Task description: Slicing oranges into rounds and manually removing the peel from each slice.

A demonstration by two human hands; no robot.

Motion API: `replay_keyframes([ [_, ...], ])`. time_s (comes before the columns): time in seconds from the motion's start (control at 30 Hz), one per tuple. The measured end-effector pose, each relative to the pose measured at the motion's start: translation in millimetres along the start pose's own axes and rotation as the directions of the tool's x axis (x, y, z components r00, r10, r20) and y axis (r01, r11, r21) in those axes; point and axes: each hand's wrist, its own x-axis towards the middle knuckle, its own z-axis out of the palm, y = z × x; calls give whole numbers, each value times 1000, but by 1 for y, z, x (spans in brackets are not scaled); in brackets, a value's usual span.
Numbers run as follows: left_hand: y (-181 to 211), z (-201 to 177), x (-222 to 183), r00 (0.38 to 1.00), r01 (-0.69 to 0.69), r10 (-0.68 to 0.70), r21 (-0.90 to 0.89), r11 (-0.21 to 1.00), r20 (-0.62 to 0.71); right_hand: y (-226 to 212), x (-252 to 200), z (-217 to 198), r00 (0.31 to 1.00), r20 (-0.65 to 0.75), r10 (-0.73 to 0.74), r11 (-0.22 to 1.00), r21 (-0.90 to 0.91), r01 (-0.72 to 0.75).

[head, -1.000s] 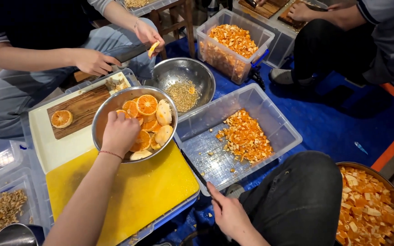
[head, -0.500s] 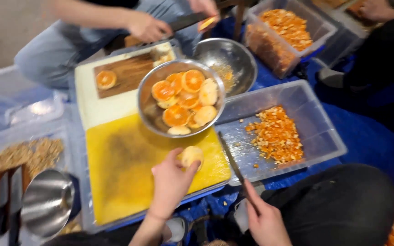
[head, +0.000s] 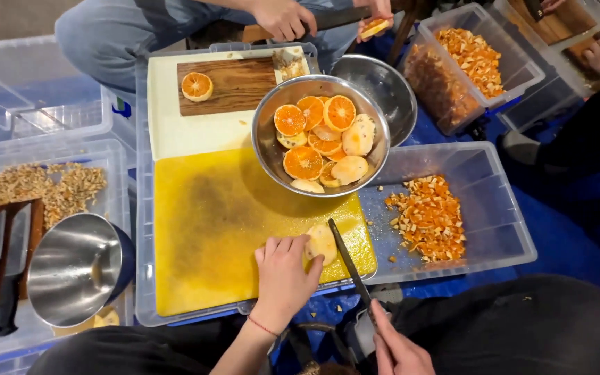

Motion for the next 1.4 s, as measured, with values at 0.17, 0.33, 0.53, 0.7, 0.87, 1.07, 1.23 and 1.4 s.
replay_keyframes([
  [0.17,-3,-8,9,992,7,3,-82,997,122,48,-17,22,965,-82,-250,938,-270,220],
  [0.33,-4,-4,14,993,-11,23,-104,995,113,-4,-3,12,943,76,-323,883,-335,329],
  [0.53,-2,-12,13,991,2,10,-90,996,134,-3,6,16,987,127,-103,976,-179,125],
  [0.7,-5,-12,15,995,25,-12,-130,991,103,-29,-24,17,845,-298,-443,871,-366,328],
  [0.87,-4,-11,10,994,34,-19,-131,991,111,-12,9,37,971,225,-77,961,-241,132],
  [1.07,-2,-20,15,991,86,-72,-120,989,116,-22,-15,18,973,-59,-225,962,-172,212],
  [1.23,-8,-13,15,986,115,-100,-109,987,137,-12,-18,36,997,-49,-65,969,-240,52],
  [1.4,-2,-20,16,974,151,-128,-117,982,185,-27,21,44,951,300,-71,979,-160,124],
])
